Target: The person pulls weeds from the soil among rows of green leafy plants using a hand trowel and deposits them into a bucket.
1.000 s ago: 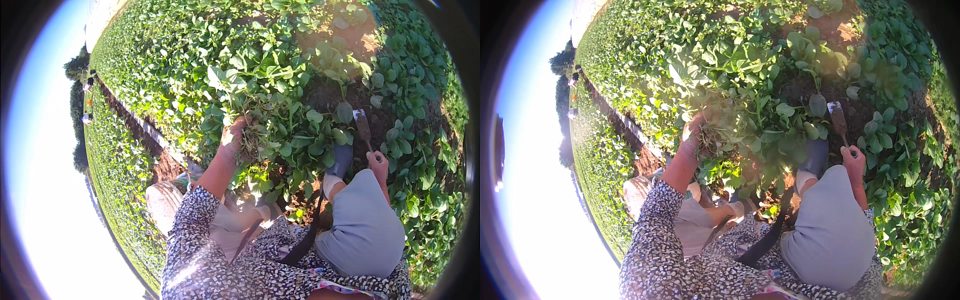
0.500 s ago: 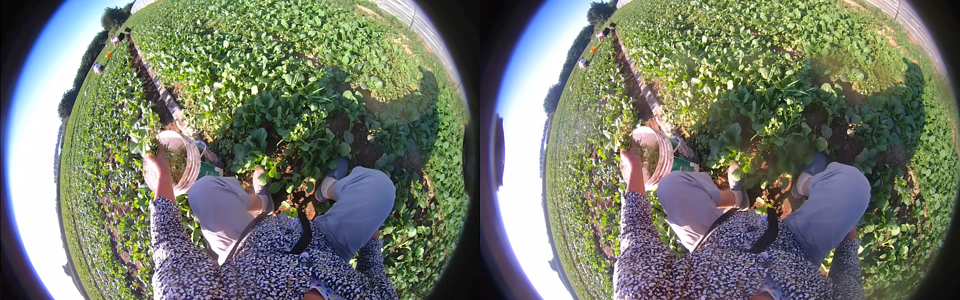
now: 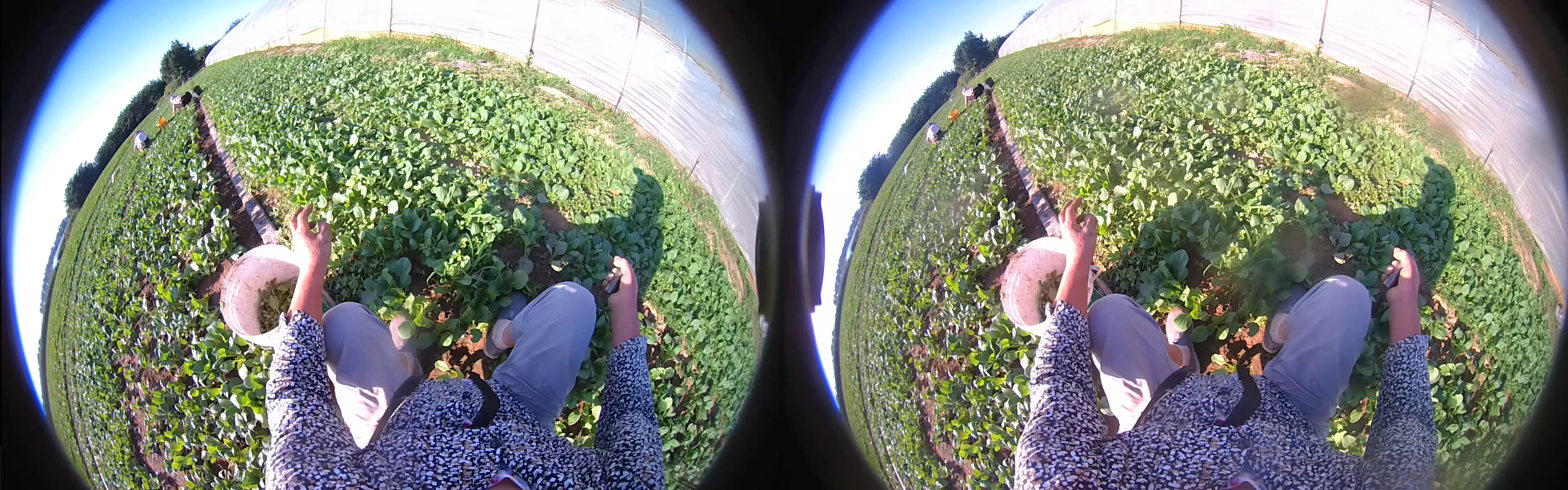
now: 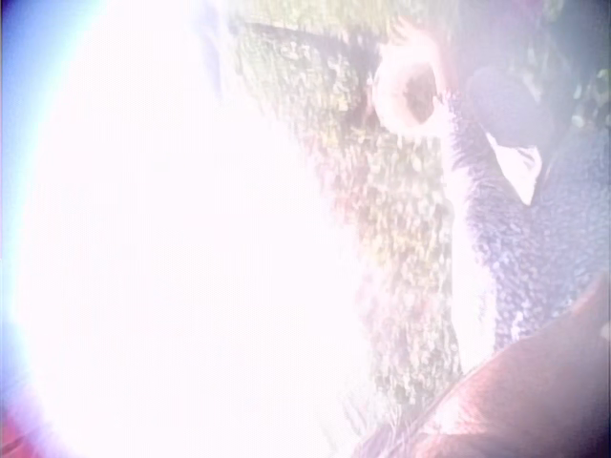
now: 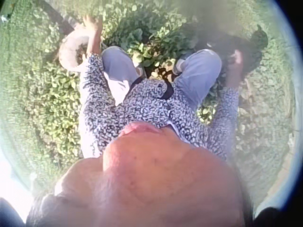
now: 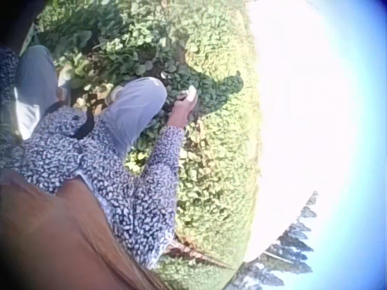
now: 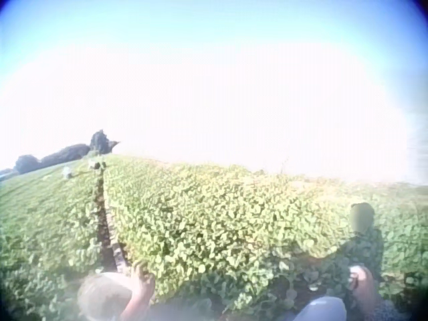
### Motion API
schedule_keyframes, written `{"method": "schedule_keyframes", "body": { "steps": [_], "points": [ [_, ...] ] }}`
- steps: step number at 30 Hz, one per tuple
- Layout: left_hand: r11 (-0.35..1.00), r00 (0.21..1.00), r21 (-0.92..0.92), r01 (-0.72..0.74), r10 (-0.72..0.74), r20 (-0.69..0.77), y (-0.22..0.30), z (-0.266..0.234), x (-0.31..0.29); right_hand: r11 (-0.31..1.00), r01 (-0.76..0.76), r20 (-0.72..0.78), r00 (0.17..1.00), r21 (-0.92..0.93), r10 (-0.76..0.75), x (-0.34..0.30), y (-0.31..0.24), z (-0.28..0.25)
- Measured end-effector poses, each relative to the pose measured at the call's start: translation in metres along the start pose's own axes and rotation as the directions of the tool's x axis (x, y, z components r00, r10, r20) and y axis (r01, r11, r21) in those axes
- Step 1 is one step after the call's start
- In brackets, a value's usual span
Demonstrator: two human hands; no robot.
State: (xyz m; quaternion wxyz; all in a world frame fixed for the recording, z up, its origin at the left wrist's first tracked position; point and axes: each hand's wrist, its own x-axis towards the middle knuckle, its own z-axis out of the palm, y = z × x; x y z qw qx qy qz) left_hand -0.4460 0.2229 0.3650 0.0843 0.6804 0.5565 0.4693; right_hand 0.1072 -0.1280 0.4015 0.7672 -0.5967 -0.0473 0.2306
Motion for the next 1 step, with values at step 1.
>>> {"method": "schedule_keyframes", "body": {
  "steps": [1],
  "points": [
    [1.0, 1.0, -0.014, -0.017, 0.017, -0.004, 0.0084, -0.0029, 0.0063, 0.997, -0.057, 0.36, 0.932, 0.054, 0.034, 0.006, -0.0168, 0.0211]
  ]
}}
